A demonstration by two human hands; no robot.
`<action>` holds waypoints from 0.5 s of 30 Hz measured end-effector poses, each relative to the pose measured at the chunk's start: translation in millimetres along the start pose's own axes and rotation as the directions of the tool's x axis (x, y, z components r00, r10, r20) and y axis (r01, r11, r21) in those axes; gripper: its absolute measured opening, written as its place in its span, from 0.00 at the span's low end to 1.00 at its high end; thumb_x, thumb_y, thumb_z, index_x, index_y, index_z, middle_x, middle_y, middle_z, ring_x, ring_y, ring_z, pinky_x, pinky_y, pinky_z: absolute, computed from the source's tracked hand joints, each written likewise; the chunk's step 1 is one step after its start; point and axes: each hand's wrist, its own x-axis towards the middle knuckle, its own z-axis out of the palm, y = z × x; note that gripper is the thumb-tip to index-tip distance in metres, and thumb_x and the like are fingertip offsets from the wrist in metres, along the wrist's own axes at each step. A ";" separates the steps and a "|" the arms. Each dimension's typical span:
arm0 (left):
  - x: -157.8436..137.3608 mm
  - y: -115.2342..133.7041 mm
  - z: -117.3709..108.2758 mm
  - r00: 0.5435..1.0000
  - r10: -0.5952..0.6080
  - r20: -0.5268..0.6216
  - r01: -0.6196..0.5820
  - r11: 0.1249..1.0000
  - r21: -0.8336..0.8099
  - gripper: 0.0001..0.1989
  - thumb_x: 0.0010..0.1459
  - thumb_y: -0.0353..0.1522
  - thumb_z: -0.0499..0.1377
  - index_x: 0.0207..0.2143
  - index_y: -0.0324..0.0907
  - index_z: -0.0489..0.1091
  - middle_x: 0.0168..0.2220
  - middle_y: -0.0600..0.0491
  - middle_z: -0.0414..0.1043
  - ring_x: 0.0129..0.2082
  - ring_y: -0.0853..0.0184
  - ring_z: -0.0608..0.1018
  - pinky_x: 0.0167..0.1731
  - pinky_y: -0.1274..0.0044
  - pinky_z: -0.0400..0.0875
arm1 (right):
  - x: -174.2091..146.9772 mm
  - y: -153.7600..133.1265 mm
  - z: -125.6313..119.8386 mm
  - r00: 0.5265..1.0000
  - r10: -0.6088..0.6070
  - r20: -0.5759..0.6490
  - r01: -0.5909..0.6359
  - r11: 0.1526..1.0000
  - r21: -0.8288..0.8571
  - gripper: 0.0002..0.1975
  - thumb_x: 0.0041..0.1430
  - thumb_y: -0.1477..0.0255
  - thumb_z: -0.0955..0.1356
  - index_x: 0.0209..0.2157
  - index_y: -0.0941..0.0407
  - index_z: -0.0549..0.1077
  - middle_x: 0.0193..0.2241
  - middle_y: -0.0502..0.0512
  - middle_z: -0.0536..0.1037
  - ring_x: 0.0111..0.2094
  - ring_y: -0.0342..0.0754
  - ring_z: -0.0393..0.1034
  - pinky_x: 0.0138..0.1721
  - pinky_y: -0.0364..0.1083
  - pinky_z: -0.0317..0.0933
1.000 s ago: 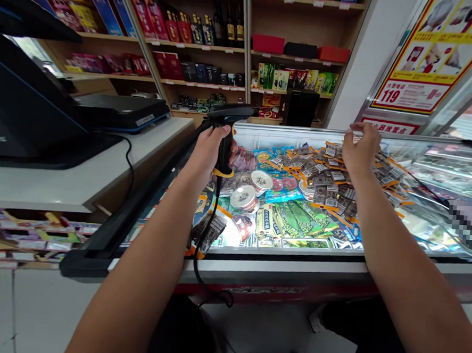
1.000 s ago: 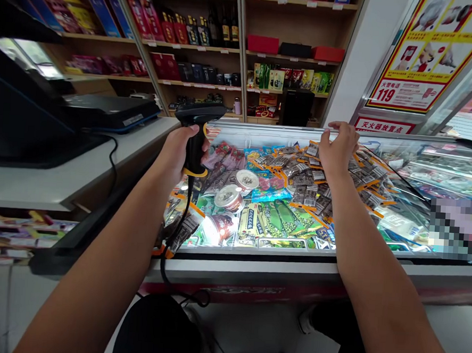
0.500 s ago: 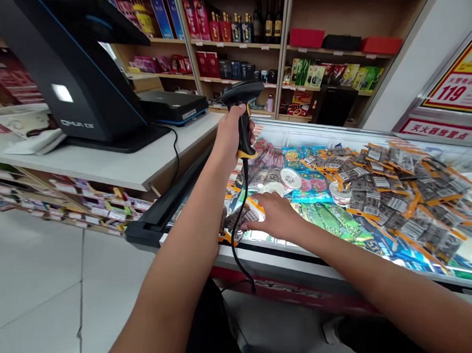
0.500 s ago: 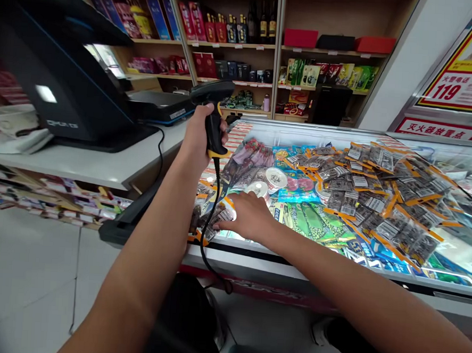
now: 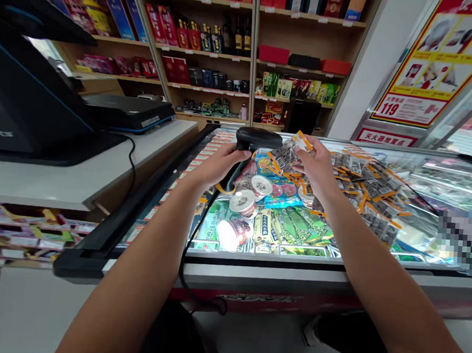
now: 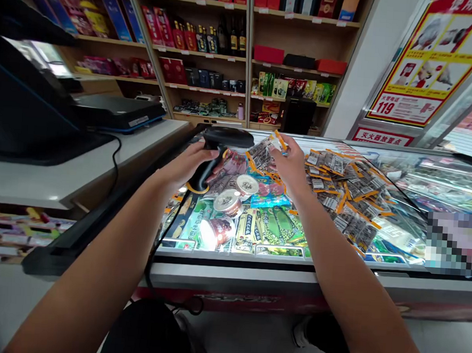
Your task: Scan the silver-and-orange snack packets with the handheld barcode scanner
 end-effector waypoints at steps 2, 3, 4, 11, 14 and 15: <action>0.0 -2.5 -0.1 0.995 -0.036 0.088 0.030 0.997 0.065 0.12 0.59 0.40 0.59 0.29 0.41 0.65 0.23 0.53 0.69 0.17 0.70 0.70 0.18 0.78 0.62 | 9.8 2.7 -12.2 0.998 -0.024 -0.059 0.023 0.999 -0.025 0.24 0.56 0.62 0.70 0.55 0.48 0.70 0.45 0.53 0.73 0.36 0.48 0.73 0.36 0.50 0.75; 0.3 -3.8 -0.5 0.992 -0.051 0.115 0.040 0.994 0.100 0.13 0.60 0.41 0.59 0.29 0.41 0.66 0.24 0.52 0.69 0.18 0.70 0.70 0.18 0.78 0.62 | 13.6 4.9 -17.2 0.996 -0.037 -0.077 0.034 0.999 -0.040 0.24 0.56 0.62 0.69 0.55 0.48 0.70 0.44 0.53 0.73 0.37 0.48 0.73 0.35 0.49 0.75; 0.7 -5.0 -0.8 0.990 -0.064 0.129 0.047 0.990 0.130 0.14 0.60 0.41 0.59 0.29 0.41 0.67 0.24 0.52 0.69 0.19 0.70 0.71 0.19 0.78 0.63 | 16.9 7.2 -21.2 0.995 -0.048 -0.088 0.043 0.998 -0.054 0.23 0.56 0.62 0.69 0.55 0.48 0.70 0.44 0.53 0.72 0.37 0.48 0.73 0.35 0.48 0.74; 0.3 -9.2 -0.5 0.975 -0.127 0.180 0.098 0.982 0.162 0.15 0.61 0.43 0.59 0.31 0.41 0.67 0.26 0.52 0.70 0.21 0.70 0.72 0.19 0.79 0.64 | 20.7 11.5 -26.6 0.993 -0.043 -0.109 0.039 0.998 -0.042 0.23 0.55 0.62 0.70 0.53 0.48 0.72 0.43 0.54 0.72 0.36 0.47 0.71 0.34 0.48 0.73; -0.3 -8.8 -0.4 0.966 -0.136 0.221 0.093 0.976 0.197 0.16 0.62 0.44 0.58 0.30 0.40 0.68 0.26 0.51 0.69 0.21 0.70 0.72 0.20 0.79 0.64 | 16.5 5.9 -24.7 0.992 -0.034 -0.121 0.029 0.999 -0.042 0.23 0.53 0.62 0.71 0.52 0.49 0.73 0.40 0.53 0.71 0.36 0.48 0.70 0.34 0.49 0.73; -0.3 -8.5 -0.4 0.961 -0.141 0.236 0.092 0.974 0.209 0.17 0.62 0.44 0.58 0.30 0.40 0.68 0.26 0.51 0.69 0.21 0.70 0.71 0.20 0.79 0.63 | 15.4 4.5 -24.3 0.992 -0.037 -0.123 0.032 0.999 -0.042 0.23 0.53 0.62 0.71 0.52 0.49 0.73 0.39 0.53 0.71 0.36 0.48 0.70 0.34 0.48 0.73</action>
